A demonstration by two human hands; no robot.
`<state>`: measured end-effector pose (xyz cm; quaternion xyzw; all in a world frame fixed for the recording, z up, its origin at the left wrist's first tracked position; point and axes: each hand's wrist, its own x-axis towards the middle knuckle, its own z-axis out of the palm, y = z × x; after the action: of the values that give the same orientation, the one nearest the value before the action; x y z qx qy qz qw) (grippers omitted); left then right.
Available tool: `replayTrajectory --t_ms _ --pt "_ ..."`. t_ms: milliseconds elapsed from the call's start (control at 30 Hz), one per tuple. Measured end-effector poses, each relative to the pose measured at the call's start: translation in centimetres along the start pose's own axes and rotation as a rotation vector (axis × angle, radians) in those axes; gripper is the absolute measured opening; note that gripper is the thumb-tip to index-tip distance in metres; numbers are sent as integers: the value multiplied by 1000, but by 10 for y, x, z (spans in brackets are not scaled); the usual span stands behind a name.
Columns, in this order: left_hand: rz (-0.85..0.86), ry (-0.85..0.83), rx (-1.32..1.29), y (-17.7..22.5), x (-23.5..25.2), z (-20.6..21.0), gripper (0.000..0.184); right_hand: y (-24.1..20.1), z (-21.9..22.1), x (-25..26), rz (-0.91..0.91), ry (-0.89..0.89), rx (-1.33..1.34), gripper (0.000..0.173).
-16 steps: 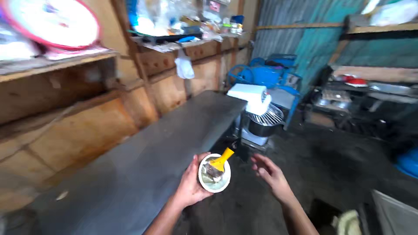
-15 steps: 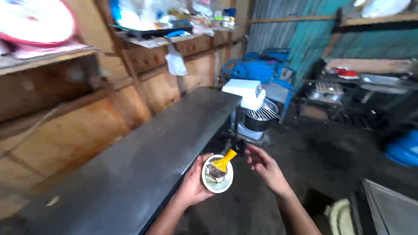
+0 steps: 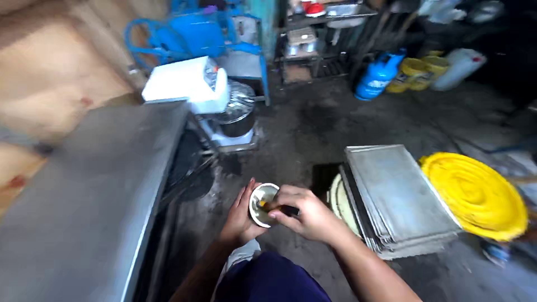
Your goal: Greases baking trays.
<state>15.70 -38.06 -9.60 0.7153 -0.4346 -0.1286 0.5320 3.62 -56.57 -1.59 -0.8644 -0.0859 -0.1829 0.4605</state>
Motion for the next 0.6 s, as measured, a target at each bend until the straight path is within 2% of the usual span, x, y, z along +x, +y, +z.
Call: replayTrajectory --t_ms 67,167,233,333,467,533,600 --pt "101 -84 -25 -31 55 20 118 30 -28 7 65 106 -32 28" --pt "112 -287 -263 -64 137 49 128 80 -55 22 214 176 -111 27" --pt "132 -425 -319 -77 191 60 131 106 -71 35 326 255 -90 27" --pt "174 -611 -406 -93 271 76 136 138 -103 53 456 479 -27 26" --pt "106 -882 -579 -105 356 122 139 195 -134 64 588 660 21 28" --pt "58 -987 -552 -113 395 154 133 225 -158 65 650 714 13 30" --pt "74 -1031 -418 -120 436 189 119 259 -186 60 700 774 6 30"
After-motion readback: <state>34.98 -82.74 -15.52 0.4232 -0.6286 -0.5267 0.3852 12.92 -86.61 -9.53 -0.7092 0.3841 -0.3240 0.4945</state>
